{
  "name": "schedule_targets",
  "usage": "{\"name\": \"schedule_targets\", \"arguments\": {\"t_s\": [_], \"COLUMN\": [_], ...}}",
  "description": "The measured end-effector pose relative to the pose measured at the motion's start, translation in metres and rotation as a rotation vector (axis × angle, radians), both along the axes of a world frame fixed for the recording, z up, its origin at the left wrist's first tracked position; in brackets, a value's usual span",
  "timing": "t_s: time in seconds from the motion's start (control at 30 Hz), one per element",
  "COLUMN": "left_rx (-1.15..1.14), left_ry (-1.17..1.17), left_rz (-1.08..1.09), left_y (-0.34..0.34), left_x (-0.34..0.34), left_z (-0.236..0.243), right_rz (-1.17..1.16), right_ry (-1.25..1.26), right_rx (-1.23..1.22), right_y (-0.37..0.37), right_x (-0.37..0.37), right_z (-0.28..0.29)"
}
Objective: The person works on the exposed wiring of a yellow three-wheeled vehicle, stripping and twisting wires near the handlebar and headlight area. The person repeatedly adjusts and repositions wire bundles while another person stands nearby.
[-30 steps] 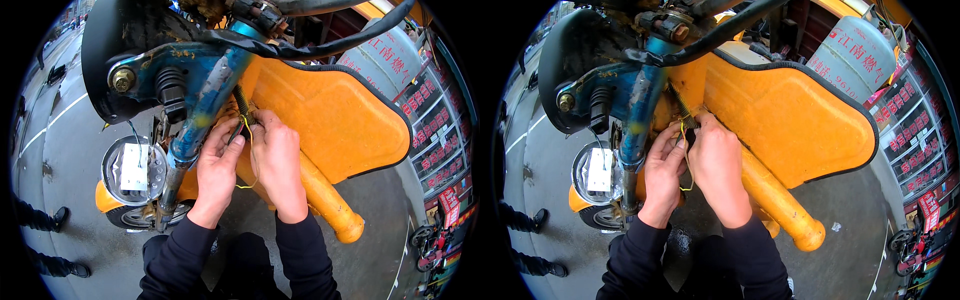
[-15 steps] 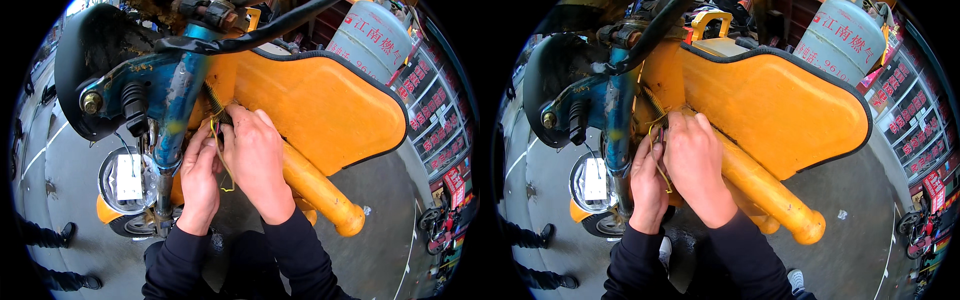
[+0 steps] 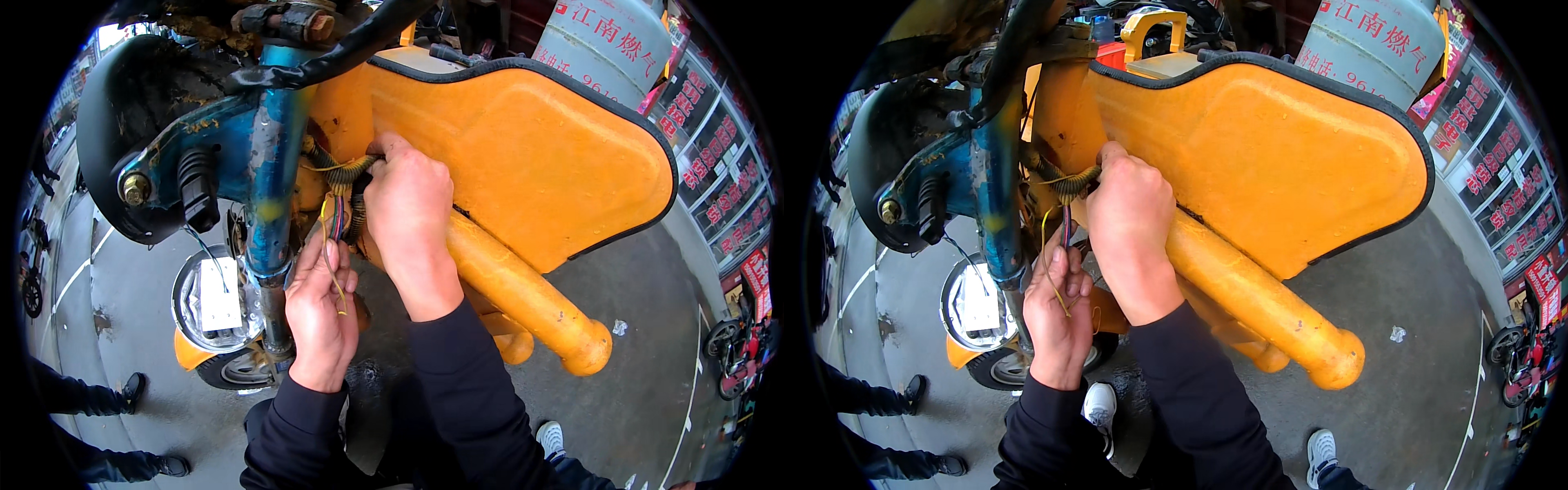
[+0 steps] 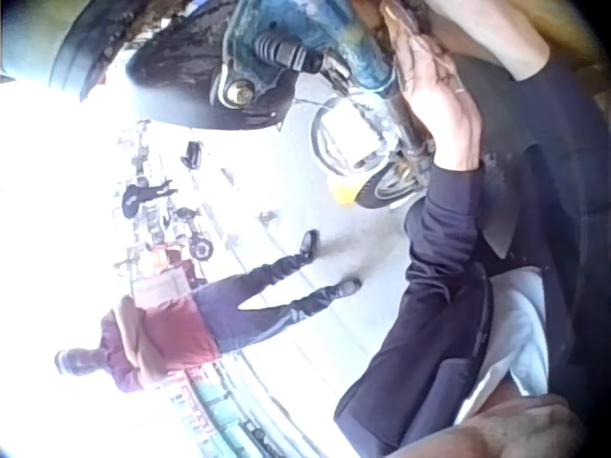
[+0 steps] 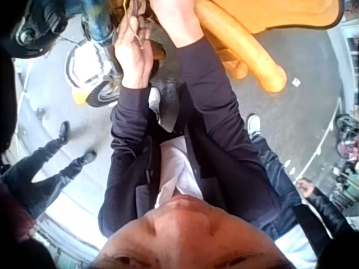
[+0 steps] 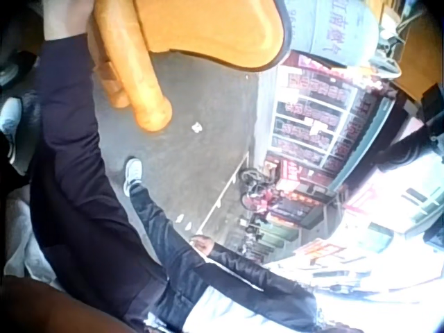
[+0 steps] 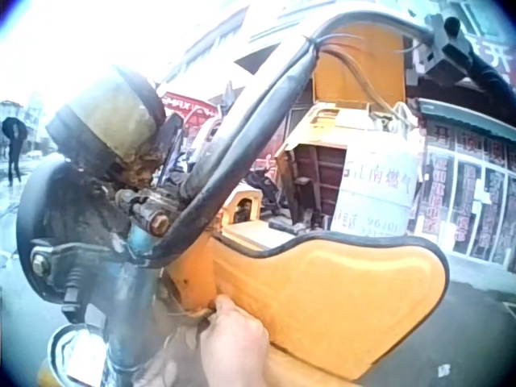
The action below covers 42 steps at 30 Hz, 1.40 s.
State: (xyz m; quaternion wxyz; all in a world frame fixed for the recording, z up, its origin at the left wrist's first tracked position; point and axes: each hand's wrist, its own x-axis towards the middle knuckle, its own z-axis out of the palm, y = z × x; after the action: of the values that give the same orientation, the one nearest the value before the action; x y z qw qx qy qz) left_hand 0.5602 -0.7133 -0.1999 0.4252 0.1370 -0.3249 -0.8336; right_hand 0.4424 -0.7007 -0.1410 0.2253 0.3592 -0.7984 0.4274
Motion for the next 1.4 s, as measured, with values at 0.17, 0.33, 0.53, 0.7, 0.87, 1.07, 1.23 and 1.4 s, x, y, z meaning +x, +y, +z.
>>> {"name": "schedule_targets", "arguments": {"t_s": [0.17,0.33,0.53,0.7,0.87,1.07,1.23,1.4], "left_rx": [-0.07,-0.137,-0.163,-0.163,-0.479,-0.55,-0.502,-0.491], "left_ry": [0.07,-0.033,-0.006,-0.043,-0.313,-0.402,-0.344,-0.333], "left_rz": [-0.074,-0.025,-0.021,0.053,0.226,0.3,0.358,0.347], "left_y": [-0.007,-0.004,0.0,0.006,0.007,-0.004,0.003,0.005], "left_x": [0.005,0.0,-0.005,-0.011,-0.018,-0.02,-0.017,-0.014], "left_z": [-0.012,-0.007,-0.006,0.005,0.018,0.009,0.005,0.002], "right_rz": [0.167,0.431,0.489,0.535,0.51,0.484,0.385,0.248], "right_ry": [0.029,0.026,-0.013,-0.072,-0.016,-0.332,-0.382,-0.251], "right_rx": [0.118,0.065,0.106,0.036,0.007,-0.133,-0.254,-0.279], "right_y": [0.021,0.041,0.039,0.035,0.032,0.026,0.008,-0.003], "right_x": [0.007,0.018,0.016,0.018,0.013,0.009,0.003,-0.001], "right_z": [0.008,0.008,0.018,0.017,0.016,0.025,0.015,0.009]}}
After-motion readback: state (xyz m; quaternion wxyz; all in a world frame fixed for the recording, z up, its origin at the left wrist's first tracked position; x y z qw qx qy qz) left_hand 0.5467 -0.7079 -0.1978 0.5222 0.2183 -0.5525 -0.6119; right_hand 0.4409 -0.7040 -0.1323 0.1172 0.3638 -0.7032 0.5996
